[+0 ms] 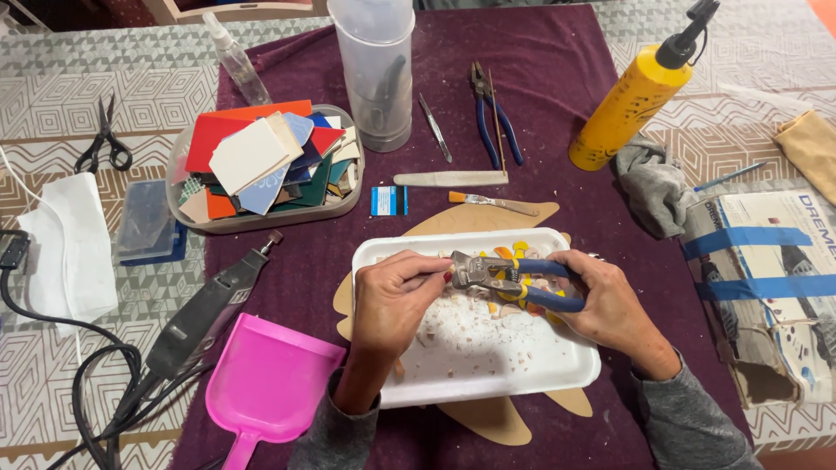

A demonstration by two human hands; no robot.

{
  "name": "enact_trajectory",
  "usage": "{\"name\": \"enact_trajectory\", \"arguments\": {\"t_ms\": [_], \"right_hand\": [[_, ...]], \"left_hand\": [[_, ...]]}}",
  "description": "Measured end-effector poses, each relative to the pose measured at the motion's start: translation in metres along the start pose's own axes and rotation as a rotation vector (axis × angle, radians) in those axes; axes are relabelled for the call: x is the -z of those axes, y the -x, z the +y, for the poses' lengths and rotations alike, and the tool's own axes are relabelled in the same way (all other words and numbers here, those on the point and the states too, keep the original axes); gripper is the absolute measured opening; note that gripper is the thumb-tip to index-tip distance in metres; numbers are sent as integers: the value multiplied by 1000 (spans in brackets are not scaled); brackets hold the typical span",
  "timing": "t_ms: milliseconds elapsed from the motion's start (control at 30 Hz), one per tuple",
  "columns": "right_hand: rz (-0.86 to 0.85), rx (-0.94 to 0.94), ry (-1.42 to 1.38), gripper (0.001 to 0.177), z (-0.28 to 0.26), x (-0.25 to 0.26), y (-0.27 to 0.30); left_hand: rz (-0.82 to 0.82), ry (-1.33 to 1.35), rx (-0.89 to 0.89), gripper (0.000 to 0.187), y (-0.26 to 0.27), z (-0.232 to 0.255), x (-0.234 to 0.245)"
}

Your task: Cutting small yellow tiles into fragments using mosaic nippers over a white tray

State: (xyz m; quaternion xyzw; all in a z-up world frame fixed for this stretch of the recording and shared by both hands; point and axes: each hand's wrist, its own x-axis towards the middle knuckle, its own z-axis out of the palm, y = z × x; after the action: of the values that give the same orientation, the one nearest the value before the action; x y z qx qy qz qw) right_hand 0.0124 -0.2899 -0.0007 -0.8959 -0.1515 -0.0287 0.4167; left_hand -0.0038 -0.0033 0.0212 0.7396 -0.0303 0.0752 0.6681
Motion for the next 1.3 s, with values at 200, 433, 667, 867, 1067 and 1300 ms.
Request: {"name": "enact_trajectory", "arguments": {"t_ms": [200, 433, 667, 867, 1067, 1300], "right_hand": [[12, 24, 21, 32, -6, 1, 1], [63, 27, 9, 19, -13, -3, 2], [62, -2, -30, 28, 13, -4, 1], [55, 9, -30, 32, 8, -5, 0], [30, -1, -25, 40, 8, -1, 0], [10, -18, -46, 43, 10, -2, 2]], "left_hand": [[-27, 15, 16, 17, -2, -5, 1], [-28, 120, 96, 17, -2, -1, 3], [25, 449, 291, 21, -4, -15, -3], [11, 455, 331, 20, -1, -16, -5], [6, 466, 257, 18, -1, -21, -6], [12, 428, 203, 17, 2, -18, -7]]}}
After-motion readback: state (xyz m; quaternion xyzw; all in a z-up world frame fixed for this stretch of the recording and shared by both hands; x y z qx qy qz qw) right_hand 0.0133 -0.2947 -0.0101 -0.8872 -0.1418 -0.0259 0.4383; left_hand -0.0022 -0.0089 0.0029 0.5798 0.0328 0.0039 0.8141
